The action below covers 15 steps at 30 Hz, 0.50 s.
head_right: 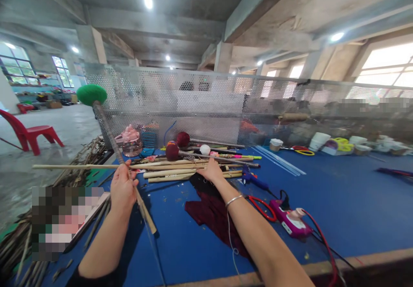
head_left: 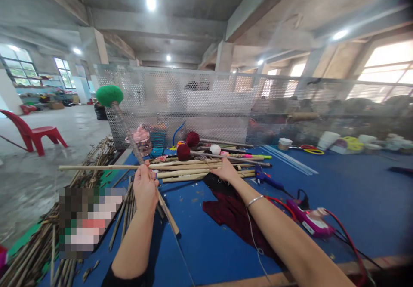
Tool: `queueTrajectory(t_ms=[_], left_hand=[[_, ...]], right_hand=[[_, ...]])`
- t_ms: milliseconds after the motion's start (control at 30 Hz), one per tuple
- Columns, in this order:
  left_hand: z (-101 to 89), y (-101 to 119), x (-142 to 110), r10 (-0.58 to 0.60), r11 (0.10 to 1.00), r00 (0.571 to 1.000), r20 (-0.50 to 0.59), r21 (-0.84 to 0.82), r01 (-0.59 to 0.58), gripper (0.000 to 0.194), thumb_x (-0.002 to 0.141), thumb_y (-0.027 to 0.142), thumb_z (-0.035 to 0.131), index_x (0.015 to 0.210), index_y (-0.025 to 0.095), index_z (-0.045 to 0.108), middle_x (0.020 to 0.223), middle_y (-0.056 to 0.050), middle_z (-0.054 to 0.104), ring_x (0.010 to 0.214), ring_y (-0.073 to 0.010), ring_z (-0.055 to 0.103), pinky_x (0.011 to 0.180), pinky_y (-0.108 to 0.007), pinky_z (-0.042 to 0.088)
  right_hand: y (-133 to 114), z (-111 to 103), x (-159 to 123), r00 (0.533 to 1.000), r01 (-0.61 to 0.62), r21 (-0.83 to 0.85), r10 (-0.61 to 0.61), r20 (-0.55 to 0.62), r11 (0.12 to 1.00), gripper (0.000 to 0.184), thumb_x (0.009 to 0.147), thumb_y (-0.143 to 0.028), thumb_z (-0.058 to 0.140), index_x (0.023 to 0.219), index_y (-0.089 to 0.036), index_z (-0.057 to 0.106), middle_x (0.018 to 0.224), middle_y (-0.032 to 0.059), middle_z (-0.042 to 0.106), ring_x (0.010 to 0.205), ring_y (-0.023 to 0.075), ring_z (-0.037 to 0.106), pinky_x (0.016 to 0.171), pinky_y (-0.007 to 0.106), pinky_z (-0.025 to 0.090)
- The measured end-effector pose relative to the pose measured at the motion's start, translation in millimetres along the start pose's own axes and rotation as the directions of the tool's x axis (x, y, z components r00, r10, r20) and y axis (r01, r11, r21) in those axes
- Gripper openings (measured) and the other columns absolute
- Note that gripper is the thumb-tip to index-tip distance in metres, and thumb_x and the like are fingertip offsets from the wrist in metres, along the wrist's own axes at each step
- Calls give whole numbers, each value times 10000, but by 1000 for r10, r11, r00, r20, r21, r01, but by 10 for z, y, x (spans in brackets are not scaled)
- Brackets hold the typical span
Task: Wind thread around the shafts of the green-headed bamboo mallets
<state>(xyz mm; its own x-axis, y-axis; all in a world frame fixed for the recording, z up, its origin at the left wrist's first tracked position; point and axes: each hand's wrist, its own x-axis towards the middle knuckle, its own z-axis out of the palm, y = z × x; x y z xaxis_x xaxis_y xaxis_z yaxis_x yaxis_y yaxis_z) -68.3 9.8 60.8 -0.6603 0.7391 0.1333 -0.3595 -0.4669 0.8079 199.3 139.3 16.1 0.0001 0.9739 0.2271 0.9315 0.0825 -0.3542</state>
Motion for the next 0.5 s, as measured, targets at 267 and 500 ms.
queueTrajectory(t_ms=[267,500], left_hand=[[-42,74,86,-13,998,999,-39,-62,11,412,677,480,578,950,170,569,523,60,402,418,-18,370,352,-97,245],[-16,67,66,33,998,996,-79,-48,-37,408,689,481,566,953,170,569,537,60,407,422,-20,374,358,-104,263]], right_hand=[[85,70,143,997,-31,51,27,78,998,42,661,-193,558,640,-165,581,729,52,627,748,175,575,641,235,389],[195,-28,240,991,-126,169,130,-11,977,242,726,-139,358,829,-143,578,708,35,624,586,117,555,515,183,372]])
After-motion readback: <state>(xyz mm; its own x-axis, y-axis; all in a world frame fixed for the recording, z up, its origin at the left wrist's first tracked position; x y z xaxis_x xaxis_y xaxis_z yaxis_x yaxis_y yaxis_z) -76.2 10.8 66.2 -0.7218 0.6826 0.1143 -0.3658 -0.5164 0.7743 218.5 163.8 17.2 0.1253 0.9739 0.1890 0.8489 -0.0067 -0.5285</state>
